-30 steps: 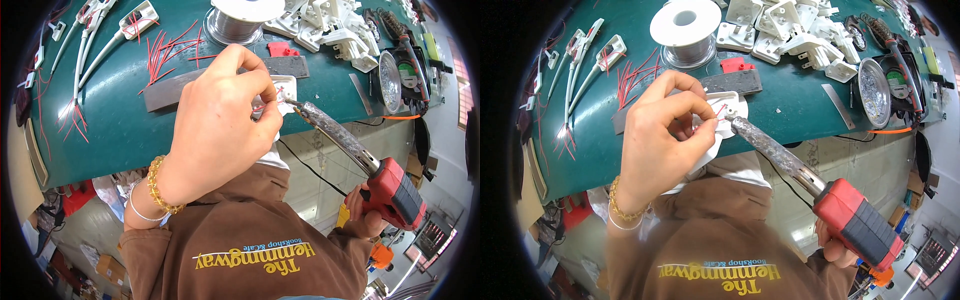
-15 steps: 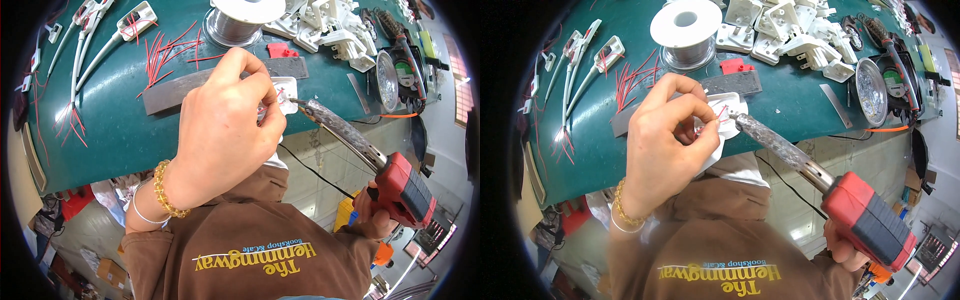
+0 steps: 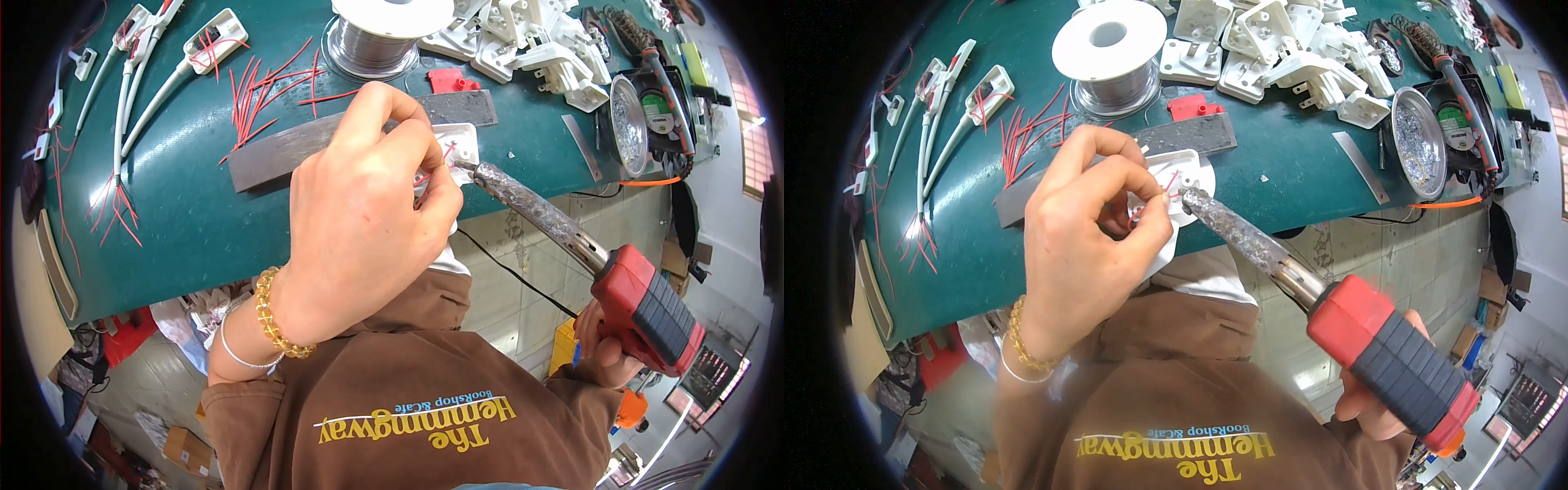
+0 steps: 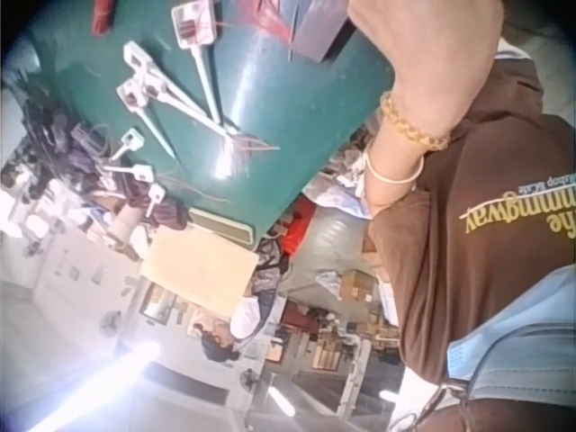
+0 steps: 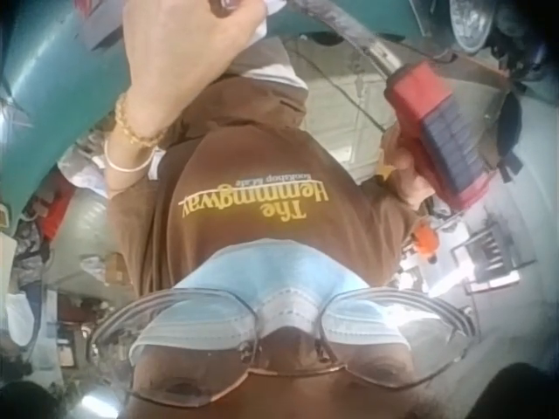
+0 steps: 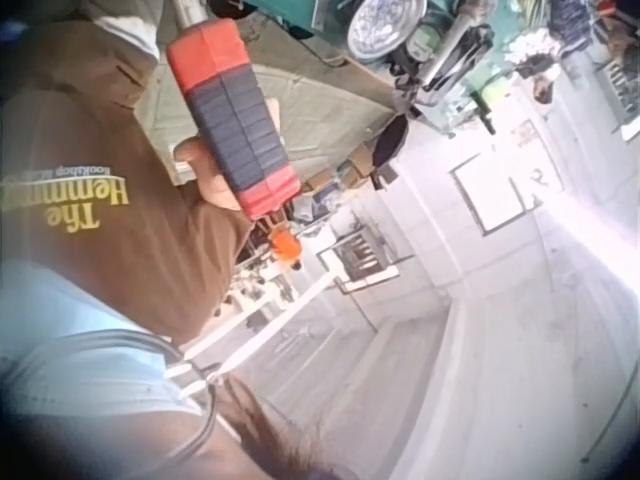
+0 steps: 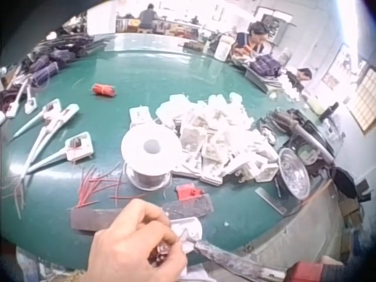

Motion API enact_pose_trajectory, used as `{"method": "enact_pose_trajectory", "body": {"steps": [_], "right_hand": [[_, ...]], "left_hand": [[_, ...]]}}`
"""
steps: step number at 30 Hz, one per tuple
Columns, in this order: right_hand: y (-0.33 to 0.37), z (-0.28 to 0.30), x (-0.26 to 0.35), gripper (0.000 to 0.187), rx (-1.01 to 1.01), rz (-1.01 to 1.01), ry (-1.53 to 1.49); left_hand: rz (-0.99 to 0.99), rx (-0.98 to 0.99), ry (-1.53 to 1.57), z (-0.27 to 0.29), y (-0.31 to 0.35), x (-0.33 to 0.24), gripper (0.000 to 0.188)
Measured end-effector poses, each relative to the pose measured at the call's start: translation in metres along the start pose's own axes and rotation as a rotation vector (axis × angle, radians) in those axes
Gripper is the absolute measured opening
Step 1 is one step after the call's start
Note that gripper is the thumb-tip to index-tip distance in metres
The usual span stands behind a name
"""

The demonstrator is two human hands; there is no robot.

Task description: The person solders red wires onto plastic electronic housing components using a soldering gun and solder wire from a spool.

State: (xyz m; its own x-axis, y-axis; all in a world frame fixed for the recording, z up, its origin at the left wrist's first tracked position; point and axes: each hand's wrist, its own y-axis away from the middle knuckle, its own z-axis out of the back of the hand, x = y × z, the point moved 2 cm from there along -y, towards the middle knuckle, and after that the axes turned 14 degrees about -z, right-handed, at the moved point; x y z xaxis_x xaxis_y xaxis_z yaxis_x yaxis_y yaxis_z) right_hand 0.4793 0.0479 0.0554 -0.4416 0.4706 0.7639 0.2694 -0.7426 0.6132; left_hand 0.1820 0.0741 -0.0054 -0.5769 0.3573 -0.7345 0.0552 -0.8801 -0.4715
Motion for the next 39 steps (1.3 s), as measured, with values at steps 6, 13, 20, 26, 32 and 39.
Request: {"method": "enact_pose_trajectory", "body": {"steps": [6, 13, 20, 26, 32, 39], "right_hand": [[0.009, 0.000, -0.004, 0.055, -0.341, 0.212, 0.494], [0.034, 0.054, -0.043, 0.028, -0.262, -0.114, -0.640], [-0.013, -0.010, 0.001, 0.055, -0.376, 0.427, -0.198], [-0.089, -0.030, 0.054, 0.044, -0.736, 0.627, -0.055], [-0.173, -0.037, 0.066, 0.025, -0.722, 0.885, -0.044], [-0.186, -0.047, 0.080, 0.035, -1.019, 1.067, 0.393]], "left_hand": [[-0.006, -0.011, -0.026, -0.003, 0.000, -0.003, 0.009], [0.021, -0.007, -0.025, 0.002, 0.003, 0.000, 0.008], [0.045, 0.011, 0.000, -0.002, -0.004, -0.006, 0.009], [0.115, -0.003, 0.006, 0.000, -0.002, -0.008, 0.008], [0.150, -0.004, 0.070, -0.001, -0.003, -0.010, 0.005], [0.133, 0.024, 0.075, 0.002, -0.006, -0.010, 0.005]]}}
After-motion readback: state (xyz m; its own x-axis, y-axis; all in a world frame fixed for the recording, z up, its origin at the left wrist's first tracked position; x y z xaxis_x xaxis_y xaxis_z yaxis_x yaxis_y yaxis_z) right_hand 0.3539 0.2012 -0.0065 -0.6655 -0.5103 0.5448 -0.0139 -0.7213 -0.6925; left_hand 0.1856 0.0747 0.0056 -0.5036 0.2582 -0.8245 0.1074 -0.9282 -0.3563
